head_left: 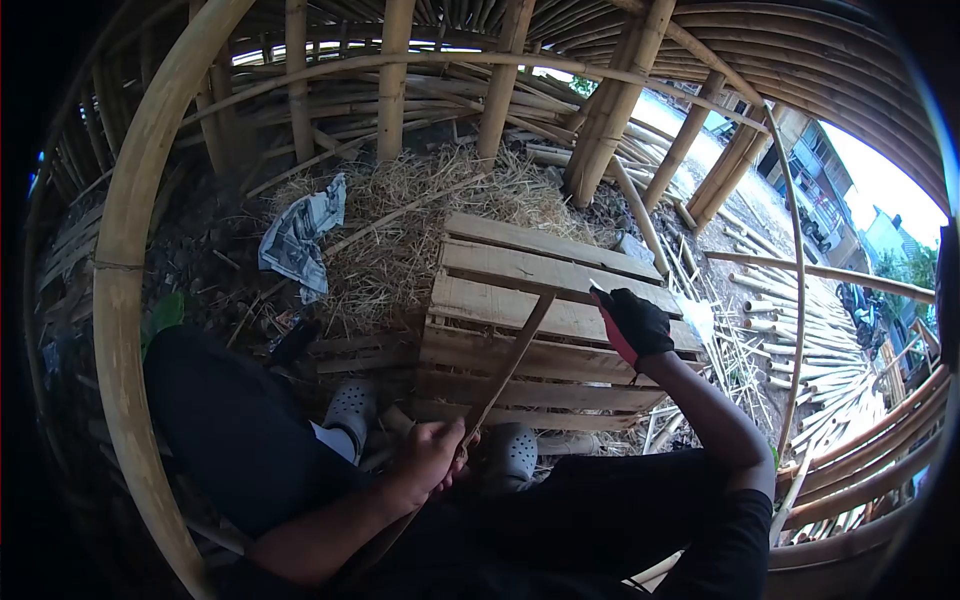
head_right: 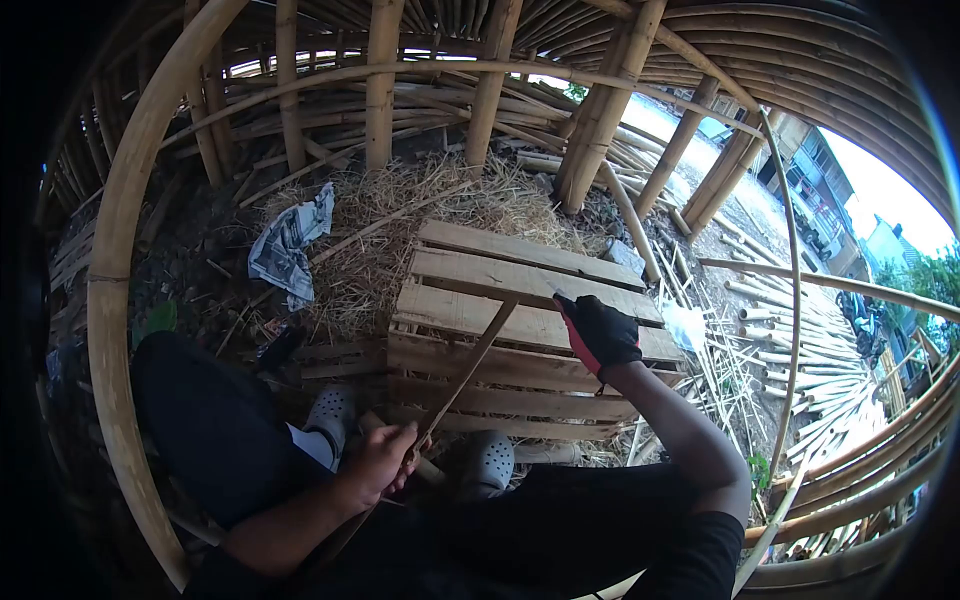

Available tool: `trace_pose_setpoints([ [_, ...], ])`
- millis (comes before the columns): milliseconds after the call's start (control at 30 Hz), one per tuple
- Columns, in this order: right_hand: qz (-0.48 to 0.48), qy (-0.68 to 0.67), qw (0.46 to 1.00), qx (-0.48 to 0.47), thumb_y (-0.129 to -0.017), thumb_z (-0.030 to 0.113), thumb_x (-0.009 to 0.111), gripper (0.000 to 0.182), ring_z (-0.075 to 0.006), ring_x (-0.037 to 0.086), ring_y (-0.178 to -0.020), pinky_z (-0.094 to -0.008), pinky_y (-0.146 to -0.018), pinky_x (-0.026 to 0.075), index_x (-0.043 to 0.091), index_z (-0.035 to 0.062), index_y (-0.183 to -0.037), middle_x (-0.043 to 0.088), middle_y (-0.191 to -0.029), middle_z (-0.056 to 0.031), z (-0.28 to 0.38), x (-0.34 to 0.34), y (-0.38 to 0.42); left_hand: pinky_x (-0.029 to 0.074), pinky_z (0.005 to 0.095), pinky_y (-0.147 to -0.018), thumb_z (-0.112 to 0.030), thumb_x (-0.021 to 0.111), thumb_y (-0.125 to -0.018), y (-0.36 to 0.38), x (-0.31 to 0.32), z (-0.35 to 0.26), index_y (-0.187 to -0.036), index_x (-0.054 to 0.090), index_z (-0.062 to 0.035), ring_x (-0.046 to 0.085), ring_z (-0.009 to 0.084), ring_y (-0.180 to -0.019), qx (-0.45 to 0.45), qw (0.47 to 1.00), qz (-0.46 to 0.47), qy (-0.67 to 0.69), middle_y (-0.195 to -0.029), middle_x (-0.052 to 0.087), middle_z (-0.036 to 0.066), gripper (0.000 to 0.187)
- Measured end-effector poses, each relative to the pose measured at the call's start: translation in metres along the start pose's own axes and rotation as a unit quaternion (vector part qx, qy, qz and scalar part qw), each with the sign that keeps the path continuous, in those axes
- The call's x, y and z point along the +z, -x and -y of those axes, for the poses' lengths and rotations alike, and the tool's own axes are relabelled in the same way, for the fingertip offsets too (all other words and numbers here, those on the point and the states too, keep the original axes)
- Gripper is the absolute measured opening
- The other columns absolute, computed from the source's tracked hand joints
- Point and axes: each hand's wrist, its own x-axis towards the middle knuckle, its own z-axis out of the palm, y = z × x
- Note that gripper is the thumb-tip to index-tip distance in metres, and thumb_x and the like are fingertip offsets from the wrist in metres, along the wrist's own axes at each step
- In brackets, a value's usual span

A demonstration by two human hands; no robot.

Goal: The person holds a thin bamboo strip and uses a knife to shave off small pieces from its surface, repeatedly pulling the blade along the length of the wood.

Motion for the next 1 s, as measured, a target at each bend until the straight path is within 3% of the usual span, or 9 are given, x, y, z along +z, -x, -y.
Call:
trace_pose_setpoints([
  [167,0.233,-0.081,0.948,-0.204,-0.097,0.047,0.040,0.043,-0.0350,0.066,-0.070,-0.0461,-0.063,0.051,0.065,0.0126,-0.099,0.065,-0.075,-0.0137,0.064,-0.003,0.044,0.033,0.0212,-0.036,-0.040,0.048,-0.098,-0.006,0.006,0.009,-0.085,0.059,-0.0077,0.043,0.0054,-0.041,0.021,0.995,-0.044,-0.083,-0.058,0.051,-0.002,0.037],
  [267,0.171,-0.064,0.924,-0.337,-0.098,0.037,0.043,0.027,-0.0275,0.067,-0.071,-0.0393,-0.055,0.054,0.063,0.0233,-0.110,0.066,-0.084,-0.0047,0.084,0.005,0.073,0.033,0.0211,-0.036,-0.041,0.048,-0.098,-0.006,0.007,0.006,-0.082,0.058,-0.0078,0.044,0.0059,-0.040,0.040,0.993,-0.051,-0.099,-0.058,0.052,-0.001,0.038],
  [467,0.116,-0.001,0.897,-0.427,-0.095,0.040,0.048,0.027,-0.0249,0.067,-0.067,-0.0410,-0.050,0.052,0.065,0.0219,-0.104,0.066,-0.080,-0.0017,0.076,0.017,0.058,0.033,0.0213,-0.035,-0.040,0.047,-0.099,-0.002,0.007,0.002,-0.080,0.056,-0.0061,0.043,0.0062,-0.039,0.021,0.994,-0.055,-0.089,-0.056,0.051,-0.001,0.040],
  [600,0.140,0.013,0.908,-0.395,-0.094,0.039,0.048,0.029,-0.0251,0.067,-0.064,-0.0401,-0.049,0.052,0.066,0.0174,-0.098,0.067,-0.078,-0.0035,0.069,0.026,0.046,0.032,0.0203,-0.036,-0.042,0.046,-0.099,-0.001,0.005,0.002,-0.083,0.056,-0.0093,0.042,0.0046,-0.039,0.016,0.995,-0.042,-0.093,-0.057,0.050,-0.002,0.037],
  [700,0.111,0.164,0.955,-0.223,-0.092,0.038,0.049,0.026,-0.0227,0.068,-0.068,-0.0386,-0.053,0.053,0.066,0.0220,-0.103,0.066,-0.078,-0.0056,0.031,0.025,0.008,0.032,0.0201,-0.036,-0.041,0.045,-0.099,0.012,0.003,-0.003,-0.085,0.057,-0.0092,0.042,0.0042,-0.040,-0.031,0.998,-0.016,-0.060,-0.056,0.049,-0.002,0.037],
  [733,0.054,0.144,0.954,-0.259,-0.094,0.042,0.046,0.032,-0.0251,0.068,-0.070,-0.0406,-0.055,0.053,0.067,0.0190,-0.100,0.066,-0.077,-0.0079,-0.002,0.036,-0.004,0.032,0.0201,-0.036,-0.041,0.045,-0.099,0.016,0.001,-0.006,-0.085,0.057,-0.0092,0.042,0.0042,-0.040,-0.028,0.998,-0.016,-0.058,-0.056,0.049,-0.002,0.037],
  [767,0.167,0.166,0.970,-0.066,-0.096,0.046,0.042,0.041,-0.0279,0.068,-0.072,-0.0426,-0.057,0.052,0.068,0.0150,-0.094,0.068,-0.076,-0.0107,0.000,0.019,-0.012,0.032,0.0199,-0.037,-0.041,0.045,-0.100,0.020,0.000,-0.009,-0.086,0.057,-0.0091,0.042,0.0042,-0.040,-0.019,1.000,0.018,-0.017,-0.056,0.049,-0.002,0.037],
  [933,0.006,0.085,0.996,-0.022,-0.097,0.047,0.041,0.046,-0.0316,0.067,-0.067,-0.0447,-0.058,0.052,0.066,0.0107,-0.084,0.068,-0.075,-0.0124,0.006,-0.001,-0.002,0.034,0.0200,-0.038,-0.040,0.045,-0.099,0.019,0.001,-0.020,-0.087,0.059,-0.0084,0.042,0.0048,-0.041,-0.003,1.000,-0.005,-0.024,-0.056,0.049,-0.003,0.037],
  [1000,0.046,0.045,0.996,-0.063,-0.096,0.045,0.044,0.041,-0.0317,0.067,-0.068,-0.0436,-0.057,0.052,0.066,0.0112,-0.087,0.067,-0.075,-0.0124,0.040,-0.028,0.012,0.034,0.0203,-0.036,-0.040,0.046,-0.099,0.011,0.003,-0.007,-0.087,0.062,-0.0072,0.044,0.0050,-0.040,-0.012,0.999,-0.022,-0.030,-0.057,0.052,-0.001,0.038],
])
